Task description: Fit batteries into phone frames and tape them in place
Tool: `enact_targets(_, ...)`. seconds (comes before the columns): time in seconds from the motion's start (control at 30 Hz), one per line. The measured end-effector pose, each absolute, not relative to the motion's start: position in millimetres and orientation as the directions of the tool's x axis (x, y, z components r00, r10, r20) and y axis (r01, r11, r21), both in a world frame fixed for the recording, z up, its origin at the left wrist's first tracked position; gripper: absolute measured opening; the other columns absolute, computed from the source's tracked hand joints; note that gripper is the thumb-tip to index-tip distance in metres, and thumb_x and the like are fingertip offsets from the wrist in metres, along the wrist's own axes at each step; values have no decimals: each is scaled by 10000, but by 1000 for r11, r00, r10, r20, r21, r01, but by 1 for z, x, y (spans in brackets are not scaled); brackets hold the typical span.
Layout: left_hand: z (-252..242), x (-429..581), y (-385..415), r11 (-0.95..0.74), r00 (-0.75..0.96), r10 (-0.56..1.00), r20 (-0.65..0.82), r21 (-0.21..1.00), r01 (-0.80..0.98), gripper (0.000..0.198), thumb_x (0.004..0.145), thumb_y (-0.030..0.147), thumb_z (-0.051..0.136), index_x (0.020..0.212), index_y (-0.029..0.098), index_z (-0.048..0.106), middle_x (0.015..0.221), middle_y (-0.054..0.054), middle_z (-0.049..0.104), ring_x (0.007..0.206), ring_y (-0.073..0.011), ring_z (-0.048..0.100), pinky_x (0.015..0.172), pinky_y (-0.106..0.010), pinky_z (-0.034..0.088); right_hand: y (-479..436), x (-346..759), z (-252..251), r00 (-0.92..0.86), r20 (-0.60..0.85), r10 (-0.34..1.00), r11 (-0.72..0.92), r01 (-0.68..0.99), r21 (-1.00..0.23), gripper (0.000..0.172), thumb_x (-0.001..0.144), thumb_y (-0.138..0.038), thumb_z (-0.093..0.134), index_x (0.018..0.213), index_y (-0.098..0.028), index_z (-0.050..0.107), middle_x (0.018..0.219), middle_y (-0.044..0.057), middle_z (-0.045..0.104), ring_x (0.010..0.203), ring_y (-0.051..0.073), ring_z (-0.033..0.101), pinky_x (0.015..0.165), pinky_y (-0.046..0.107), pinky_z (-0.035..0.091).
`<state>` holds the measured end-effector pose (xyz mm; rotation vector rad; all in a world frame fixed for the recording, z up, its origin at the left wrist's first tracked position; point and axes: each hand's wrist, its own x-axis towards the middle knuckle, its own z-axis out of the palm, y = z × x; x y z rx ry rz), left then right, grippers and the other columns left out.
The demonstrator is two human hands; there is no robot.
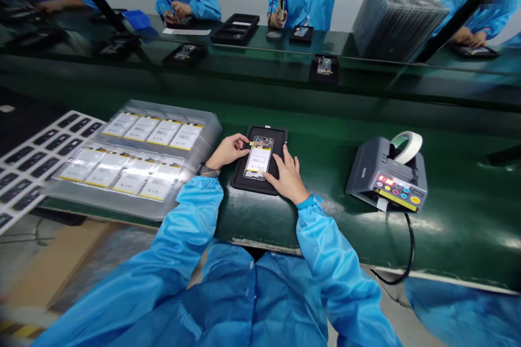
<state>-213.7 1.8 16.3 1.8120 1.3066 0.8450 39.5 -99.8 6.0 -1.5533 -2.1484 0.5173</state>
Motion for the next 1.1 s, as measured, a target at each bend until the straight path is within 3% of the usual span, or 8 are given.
enact_targets(0.53,16,-217,2,-232,325,942,81,856,461,322,719,183,760,1029,150,679,721,54,502,625,-107,489,618,-247,393,-99,41,4,-276,111,955,292,799,-526,683,996,-568,570,1533,-159,464,1732,215,94,1607,330,152,1269,636,107)
enact_targets(1.1,16,-216,1,-293,343,932,118,803,519,244,817,232,673,1024,161,781,794,-9,527,670,-137,497,674,-294,432,-97,40,1,-275,122,954,297,794,-531,683,998,-559,581,1543,-166,457,1737,209,67,1611,314,142,1274,612,124)
